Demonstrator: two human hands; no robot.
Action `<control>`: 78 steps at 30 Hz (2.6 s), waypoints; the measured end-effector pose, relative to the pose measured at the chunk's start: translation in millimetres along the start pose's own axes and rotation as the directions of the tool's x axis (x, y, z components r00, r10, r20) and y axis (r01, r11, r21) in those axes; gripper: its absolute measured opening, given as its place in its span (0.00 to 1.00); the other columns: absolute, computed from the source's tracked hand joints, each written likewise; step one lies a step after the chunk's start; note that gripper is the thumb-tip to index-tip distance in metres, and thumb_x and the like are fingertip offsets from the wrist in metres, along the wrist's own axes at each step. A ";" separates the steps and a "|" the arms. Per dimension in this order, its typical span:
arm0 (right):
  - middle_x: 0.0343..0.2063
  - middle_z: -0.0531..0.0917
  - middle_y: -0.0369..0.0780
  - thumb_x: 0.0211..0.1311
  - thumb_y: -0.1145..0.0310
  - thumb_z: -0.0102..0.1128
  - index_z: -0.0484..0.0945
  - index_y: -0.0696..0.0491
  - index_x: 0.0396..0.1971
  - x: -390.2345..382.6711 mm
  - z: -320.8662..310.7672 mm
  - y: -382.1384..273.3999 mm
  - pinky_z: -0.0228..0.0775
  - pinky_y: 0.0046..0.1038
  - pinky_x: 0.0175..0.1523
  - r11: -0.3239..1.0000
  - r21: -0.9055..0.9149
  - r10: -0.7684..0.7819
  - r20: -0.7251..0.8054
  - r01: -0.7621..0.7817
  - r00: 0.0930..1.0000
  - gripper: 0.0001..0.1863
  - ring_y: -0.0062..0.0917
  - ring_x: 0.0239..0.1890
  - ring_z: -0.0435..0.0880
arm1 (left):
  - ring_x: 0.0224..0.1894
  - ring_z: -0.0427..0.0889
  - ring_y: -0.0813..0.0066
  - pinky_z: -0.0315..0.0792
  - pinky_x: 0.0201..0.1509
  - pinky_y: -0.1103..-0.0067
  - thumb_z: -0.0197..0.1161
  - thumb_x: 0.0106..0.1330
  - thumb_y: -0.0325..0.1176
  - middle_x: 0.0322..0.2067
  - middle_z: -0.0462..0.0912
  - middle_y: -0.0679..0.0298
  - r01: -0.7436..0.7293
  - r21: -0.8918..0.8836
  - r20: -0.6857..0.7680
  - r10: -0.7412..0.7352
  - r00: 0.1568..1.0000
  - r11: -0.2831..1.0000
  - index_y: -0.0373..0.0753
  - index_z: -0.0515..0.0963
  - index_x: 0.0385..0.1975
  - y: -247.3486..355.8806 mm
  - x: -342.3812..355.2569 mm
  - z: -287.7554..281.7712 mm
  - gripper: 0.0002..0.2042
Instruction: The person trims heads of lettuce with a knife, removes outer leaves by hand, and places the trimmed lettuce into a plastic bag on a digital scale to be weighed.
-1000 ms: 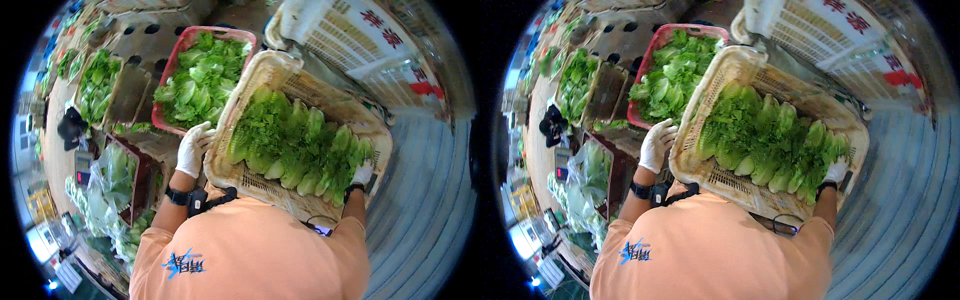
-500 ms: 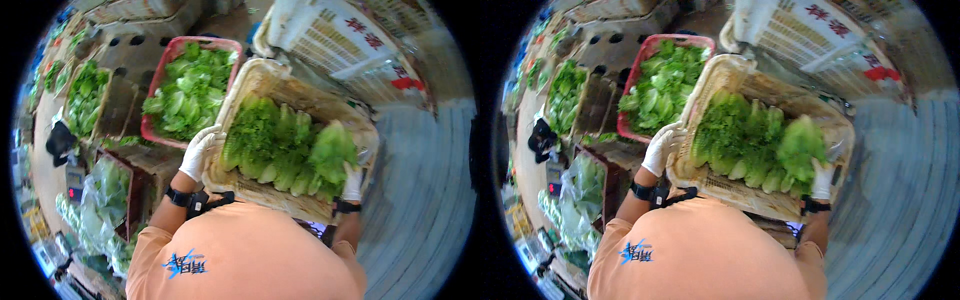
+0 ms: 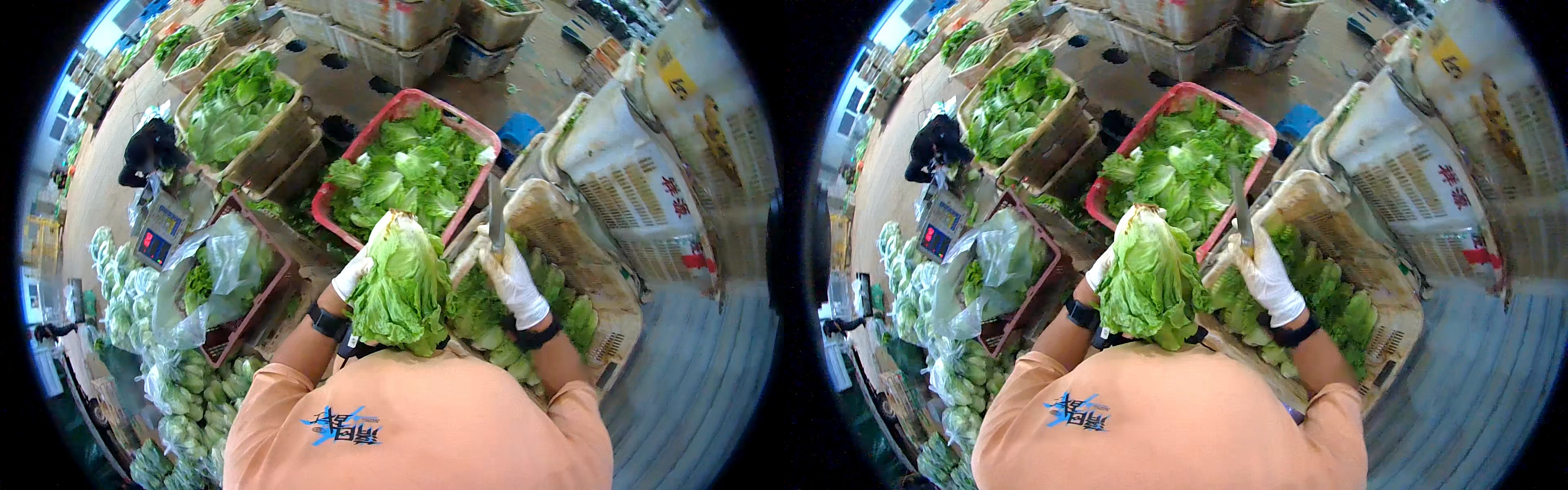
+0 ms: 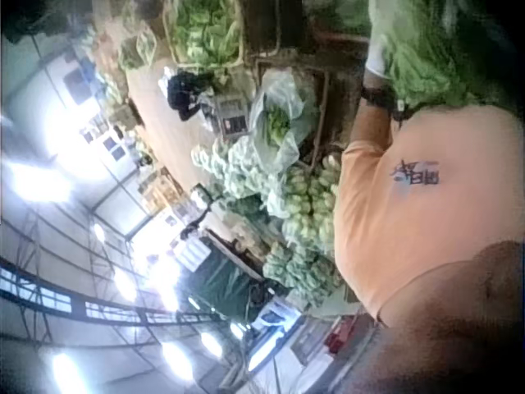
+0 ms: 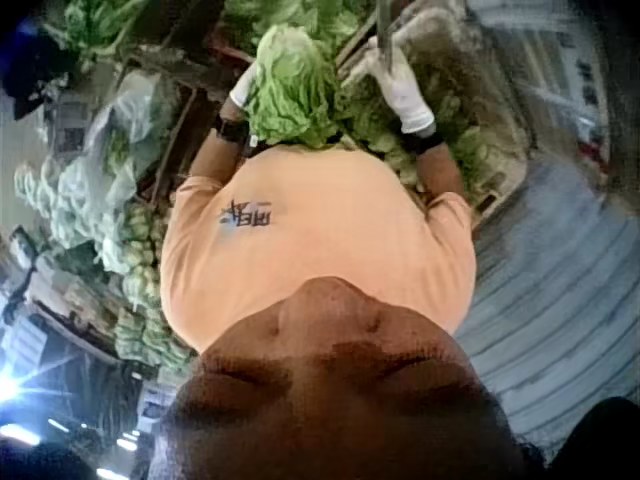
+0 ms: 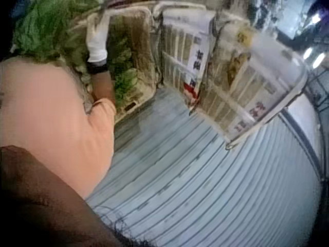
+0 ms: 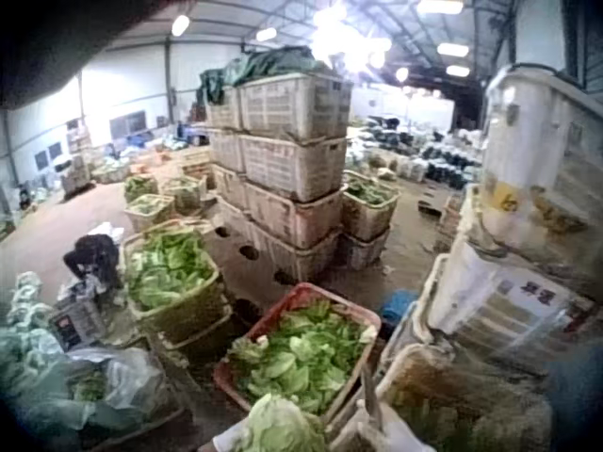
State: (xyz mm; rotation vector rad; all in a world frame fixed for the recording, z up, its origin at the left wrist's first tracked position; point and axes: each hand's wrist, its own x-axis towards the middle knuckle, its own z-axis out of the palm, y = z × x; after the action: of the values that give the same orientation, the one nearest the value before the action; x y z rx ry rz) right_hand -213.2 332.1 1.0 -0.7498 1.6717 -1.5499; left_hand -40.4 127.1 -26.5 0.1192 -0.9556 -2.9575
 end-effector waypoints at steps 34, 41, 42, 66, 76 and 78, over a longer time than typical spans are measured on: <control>0.25 0.78 0.39 0.56 0.52 0.61 0.74 0.58 0.37 137.7 111.3 -55.4 0.69 0.28 0.36 0.879 -0.475 0.206 0.437 0.030 0.876 0.22 0.22 0.28 0.76 | 0.61 0.64 0.66 0.59 0.65 0.69 0.64 0.52 0.57 0.60 0.63 0.60 -0.062 -0.006 -0.205 0.059 0.977 0.998 0.39 0.55 0.63 42.8 -30.6 -57.3 0.43; 0.19 0.73 0.28 0.59 0.63 0.60 0.75 0.53 0.33 219.4 95.7 -50.1 0.60 0.13 0.23 0.916 -0.397 0.262 0.487 -0.056 0.833 0.10 0.08 0.18 0.67 | 0.56 0.71 0.62 0.62 0.63 0.66 0.41 0.70 0.51 0.56 0.71 0.54 -0.023 -0.524 -0.129 -0.052 0.990 0.851 0.37 0.67 0.58 52.6 -35.2 -62.6 0.26; 0.19 0.73 0.28 0.60 0.62 0.60 0.75 0.54 0.34 213.4 103.0 -45.6 0.60 0.14 0.23 0.926 -0.367 0.246 0.424 -0.082 0.872 0.11 0.09 0.18 0.67 | 0.56 0.72 0.62 0.63 0.63 0.67 0.41 0.70 0.52 0.56 0.71 0.55 -0.056 -0.569 -0.131 -0.024 0.991 0.821 0.37 0.66 0.58 48.8 -37.3 -67.3 0.27; 0.23 0.79 0.35 0.54 0.53 0.63 0.76 0.55 0.32 288.7 94.9 -19.0 0.68 0.25 0.28 0.505 -0.822 0.205 0.411 0.264 0.888 0.19 0.20 0.22 0.75 | 0.59 0.69 0.60 0.64 0.62 0.62 0.59 0.59 0.52 0.58 0.68 0.56 -0.194 -0.427 -0.280 0.075 0.957 0.883 0.44 0.60 0.62 -5.0 -59.0 -127.1 0.33; 0.41 0.77 0.36 0.53 0.62 0.68 0.66 0.59 0.52 115.7 97.7 51.7 0.67 0.21 0.50 0.976 -0.004 0.213 0.257 -0.219 0.943 0.30 0.18 0.43 0.74 | 0.54 0.72 0.71 0.68 0.57 0.73 0.57 0.65 0.46 0.55 0.71 0.62 0.006 0.053 -0.610 0.027 0.792 0.999 0.41 0.62 0.61 34.3 -5.0 -68.7 0.28; 0.42 0.76 0.33 0.56 0.63 0.66 0.65 0.58 0.54 112.3 74.1 54.7 0.66 0.21 0.50 0.933 0.176 0.260 0.272 -0.314 0.926 0.29 0.17 0.43 0.73 | 0.50 0.74 0.76 0.69 0.54 0.78 0.56 0.67 0.42 0.50 0.75 0.64 0.123 0.229 -0.467 -0.002 0.884 0.965 0.38 0.66 0.57 50.6 7.0 -63.7 0.22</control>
State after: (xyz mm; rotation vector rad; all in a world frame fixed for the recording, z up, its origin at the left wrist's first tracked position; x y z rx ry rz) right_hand -213.0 204.1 -67.7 -0.5271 1.3373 -1.3440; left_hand -41.8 48.6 -48.8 0.8379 -1.2516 -2.6369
